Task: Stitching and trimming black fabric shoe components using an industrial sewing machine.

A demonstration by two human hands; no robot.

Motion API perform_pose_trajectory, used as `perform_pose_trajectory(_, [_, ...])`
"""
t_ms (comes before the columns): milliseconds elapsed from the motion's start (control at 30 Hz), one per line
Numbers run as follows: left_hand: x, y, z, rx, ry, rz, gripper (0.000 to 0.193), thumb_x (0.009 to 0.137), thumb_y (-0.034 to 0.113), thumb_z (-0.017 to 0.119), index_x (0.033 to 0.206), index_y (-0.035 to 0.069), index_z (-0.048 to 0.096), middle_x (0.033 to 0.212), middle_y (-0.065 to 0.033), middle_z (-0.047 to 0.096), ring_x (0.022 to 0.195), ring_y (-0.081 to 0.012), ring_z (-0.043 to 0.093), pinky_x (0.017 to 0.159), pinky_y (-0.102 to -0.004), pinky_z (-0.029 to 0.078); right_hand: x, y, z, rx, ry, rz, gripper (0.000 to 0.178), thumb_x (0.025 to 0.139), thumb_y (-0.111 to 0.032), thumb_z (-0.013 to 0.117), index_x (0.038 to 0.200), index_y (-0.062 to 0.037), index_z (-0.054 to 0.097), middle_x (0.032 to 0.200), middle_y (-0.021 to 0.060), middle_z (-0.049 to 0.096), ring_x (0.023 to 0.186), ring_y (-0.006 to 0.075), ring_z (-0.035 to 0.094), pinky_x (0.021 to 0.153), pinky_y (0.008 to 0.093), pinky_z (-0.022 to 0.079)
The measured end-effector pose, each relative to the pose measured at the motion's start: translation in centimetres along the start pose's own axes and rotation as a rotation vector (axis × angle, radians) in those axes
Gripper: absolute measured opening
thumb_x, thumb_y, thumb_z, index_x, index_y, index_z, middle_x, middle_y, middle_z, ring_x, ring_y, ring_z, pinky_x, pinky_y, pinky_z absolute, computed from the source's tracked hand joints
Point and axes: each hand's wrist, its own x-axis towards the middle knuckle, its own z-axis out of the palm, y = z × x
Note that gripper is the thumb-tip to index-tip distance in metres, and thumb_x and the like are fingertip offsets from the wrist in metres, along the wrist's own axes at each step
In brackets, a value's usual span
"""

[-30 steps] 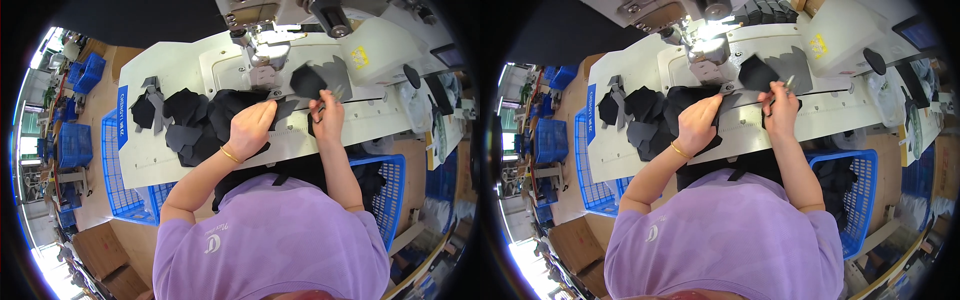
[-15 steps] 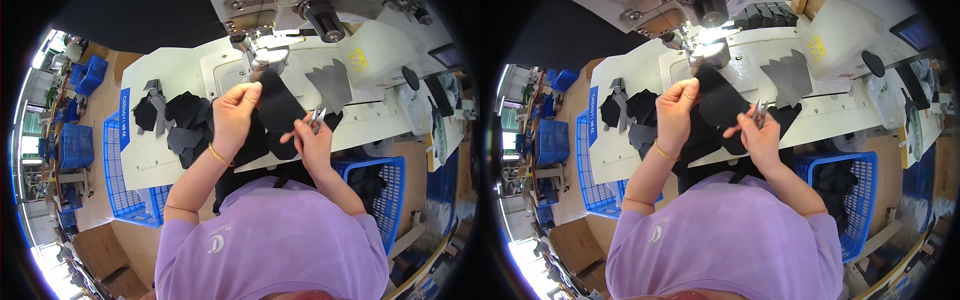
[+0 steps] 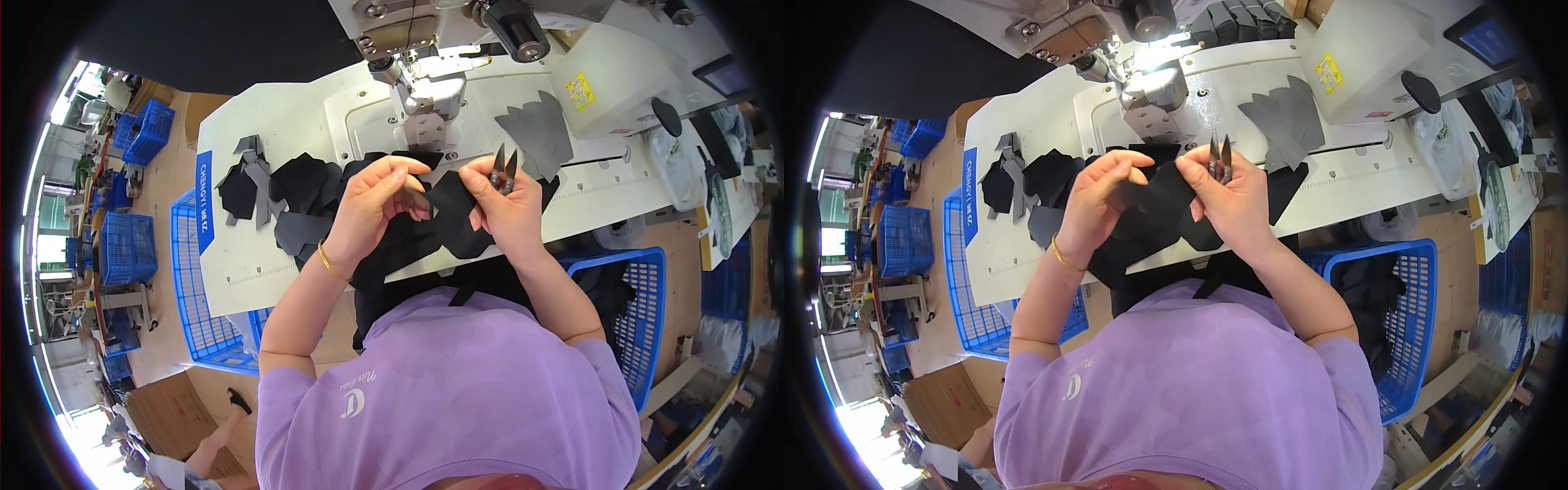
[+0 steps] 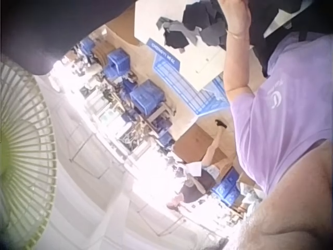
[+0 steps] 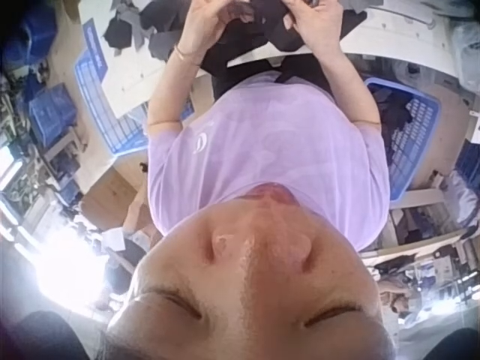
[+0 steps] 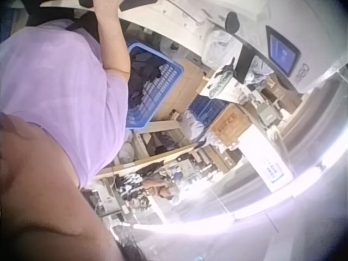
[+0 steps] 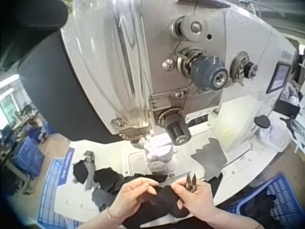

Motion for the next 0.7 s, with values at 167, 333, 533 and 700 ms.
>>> perform_pose_trajectory(167, [-1.7, -3.1, 3.1, 0.625, -0.062, 0.342, 0.076, 0.083, 0.017, 0.074, 0.144, -0.001, 0.03, 0.13, -0.016, 0.046, 0.12, -0.0252, 0.051, 0.097, -0.0373, 0.047, -0.4, 0.5, 0.6, 0.028, 0.069, -0.073, 0.009, 0.091, -0.009, 0.066, 0.092, -0.0001, 0.064, 0.07, 0.0058, 0.065, 0.054, 0.0071, 0.059, 0.045, 0.0204, 0.042])
perform_pose_trajectory(333, [-1.3, -4.5, 5.8, 0.448, 0.31, 0.516, 0.057, 0.097, 0.026, 0.056, 0.142, 0.002, 0.029, 0.128, -0.0138, 0.047, 0.115, -0.0201, 0.049, 0.096, -0.0327, 0.043, -1.2, 2.1, 4.0, -0.313, 0.145, -0.379, 0.009, 0.088, -0.007, 0.068, 0.091, -0.0007, 0.062, 0.078, 0.006, 0.066, 0.062, 0.0092, 0.057, 0.057, 0.0239, 0.046])
perform_pose_trajectory(533, [-0.9, -1.8, 4.6, -0.456, 0.437, 0.085, 0.028, 0.101, 0.03, 0.051, 0.095, 0.006, 0.064, 0.081, 0.0, 0.06, 0.067, -0.0069, 0.051, 0.058, -0.0231, 0.04, -1.7, 1.1, 2.9, -0.087, 0.01, -0.16, 0.012, 0.088, -0.01, 0.069, 0.09, -0.0002, 0.063, 0.076, 0.0045, 0.067, 0.063, 0.0063, 0.06, 0.058, 0.0234, 0.049])
perform_pose_trajectory(700, [-1.2, -1.5, 3.6, -0.369, 0.509, 0.035, 0.006, 0.092, 0.01, 0.066, 0.095, 0.006, 0.064, 0.076, 0.0002, 0.059, 0.06, -0.0074, 0.05, 0.049, -0.0235, 0.037, 2.5, -0.1, -2.1, -0.713, -0.118, -0.33, 0.018, 0.086, -0.022, 0.07, 0.093, -0.0049, 0.067, 0.085, 0.0068, 0.068, 0.077, 0.0181, 0.064, 0.069, 0.0303, 0.051])
